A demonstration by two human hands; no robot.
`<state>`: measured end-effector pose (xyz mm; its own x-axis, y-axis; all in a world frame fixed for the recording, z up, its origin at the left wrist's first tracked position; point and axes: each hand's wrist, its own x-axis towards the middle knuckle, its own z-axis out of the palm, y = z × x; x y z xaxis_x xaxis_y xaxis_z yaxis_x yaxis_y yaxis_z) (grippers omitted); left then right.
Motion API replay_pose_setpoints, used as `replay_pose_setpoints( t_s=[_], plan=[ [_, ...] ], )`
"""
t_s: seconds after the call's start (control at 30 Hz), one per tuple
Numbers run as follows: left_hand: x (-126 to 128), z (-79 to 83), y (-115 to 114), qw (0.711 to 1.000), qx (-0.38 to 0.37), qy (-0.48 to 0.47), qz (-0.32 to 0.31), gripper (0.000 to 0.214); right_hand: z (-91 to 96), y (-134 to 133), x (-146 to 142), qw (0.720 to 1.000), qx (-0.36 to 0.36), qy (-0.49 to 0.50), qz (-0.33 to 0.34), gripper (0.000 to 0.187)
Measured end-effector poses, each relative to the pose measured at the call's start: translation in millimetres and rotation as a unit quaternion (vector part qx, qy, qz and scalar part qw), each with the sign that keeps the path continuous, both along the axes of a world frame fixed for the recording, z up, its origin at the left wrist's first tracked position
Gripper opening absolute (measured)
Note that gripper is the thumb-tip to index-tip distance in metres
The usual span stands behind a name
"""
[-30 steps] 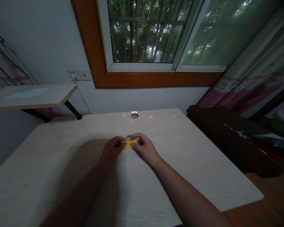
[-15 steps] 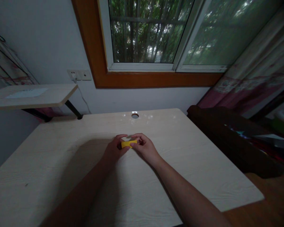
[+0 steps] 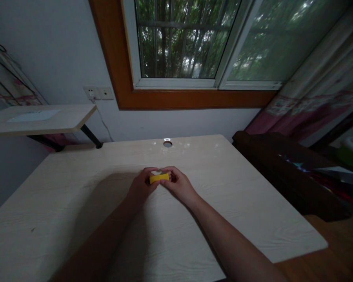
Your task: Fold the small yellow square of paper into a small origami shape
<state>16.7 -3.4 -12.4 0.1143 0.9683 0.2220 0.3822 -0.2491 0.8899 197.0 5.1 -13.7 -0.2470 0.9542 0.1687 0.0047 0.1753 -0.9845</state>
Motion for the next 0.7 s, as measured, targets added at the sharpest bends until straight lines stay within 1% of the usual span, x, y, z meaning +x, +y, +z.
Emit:
replay_pose_setpoints(
  t_s=[0.13,0.4,0.57,0.7],
  plan=[
    [0.7,-0.4,-0.6,1.000,0.005,0.015,0.015,0.041,-1.0,-1.0,-0.1,0.999,0.020,-0.044,-0.006,0.033],
    [2.2,0.8,-2.2,0.999,0.014,0.044,0.019,0.038,2.1,-3.5,1.1,0.989,0.073,-0.125,-0.024,0.031],
    [2.0,-0.5,-0.6,0.999,0.008,0.039,0.034,0.035,0.9,-2.9,-0.5,0.988,0.078,-0.121,-0.051,0.033],
    [-1.5,-4.1,2.0,0.998,0.014,0.032,0.056,0.035,2.9,-0.9,0.7,0.986,0.085,-0.106,-0.093,0.033]
  ],
)
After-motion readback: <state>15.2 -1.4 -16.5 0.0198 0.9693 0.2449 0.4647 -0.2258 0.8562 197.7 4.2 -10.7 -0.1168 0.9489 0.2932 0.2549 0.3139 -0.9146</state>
